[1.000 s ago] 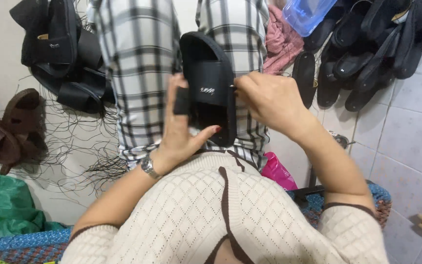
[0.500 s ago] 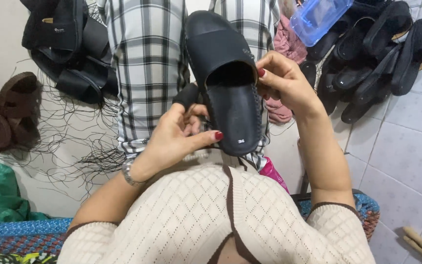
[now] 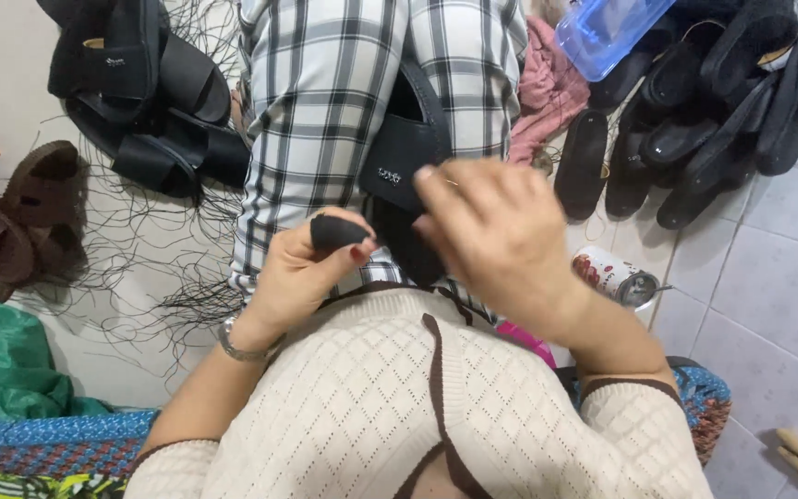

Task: Hand-sewing a black sandal using a needle and thread to repair or assemble it.

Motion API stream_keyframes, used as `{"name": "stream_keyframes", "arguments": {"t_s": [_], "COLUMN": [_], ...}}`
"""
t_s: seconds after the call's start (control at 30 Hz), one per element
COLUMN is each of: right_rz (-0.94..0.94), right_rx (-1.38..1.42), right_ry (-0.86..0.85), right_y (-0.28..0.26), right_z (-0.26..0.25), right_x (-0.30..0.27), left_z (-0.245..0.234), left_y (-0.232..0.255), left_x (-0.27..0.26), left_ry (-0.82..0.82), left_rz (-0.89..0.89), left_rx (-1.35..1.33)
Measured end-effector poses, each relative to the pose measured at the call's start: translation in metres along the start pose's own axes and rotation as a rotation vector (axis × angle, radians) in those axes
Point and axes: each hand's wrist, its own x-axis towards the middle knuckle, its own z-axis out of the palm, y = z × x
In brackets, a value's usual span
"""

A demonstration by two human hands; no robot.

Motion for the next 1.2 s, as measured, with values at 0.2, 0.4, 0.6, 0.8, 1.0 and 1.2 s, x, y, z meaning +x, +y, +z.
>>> {"name": "stream_keyframes", "arguments": {"t_s": [0.2, 0.4, 0.6, 0.8, 1.0, 1.2], "right_rz": [-0.105, -0.115, -0.146, -0.197, -0.073, 0.068], "right_rx": [0.559, 0.629, 0.711, 0.798, 0.688, 0.054], "right_ry": [0.010, 0.022, 0.030, 0.037, -0.008, -0.098], "right_y": [-0.011, -0.008, -0.008, -0.008, -0.011, 0.000], "right_z": [-0.022, -0.032, -0.043, -0.030, 0.007, -0.002], "right_x": [-0.005, -0.005, 0.004, 0.016, 0.023, 0.006], "left_z": [-0.046, -0.049, -0.040, -0.006, 0.000, 0.007], "left_y": [0.020, 0.038, -0.019, -0.005, -0.006, -0.051], "left_x": [-0.017, -0.020, -0.014, -0.005, -0.006, -0.009], "left_ry": [0.102, -0.173, -0.336, -0.018, 0.059, 0.115], "left_rz": [0.089, -0.251, -0.042, -0.114, -0.132, -0.426], "left_rx": [0.896, 0.698, -0.705, -0.107, 0.007, -0.414]}}
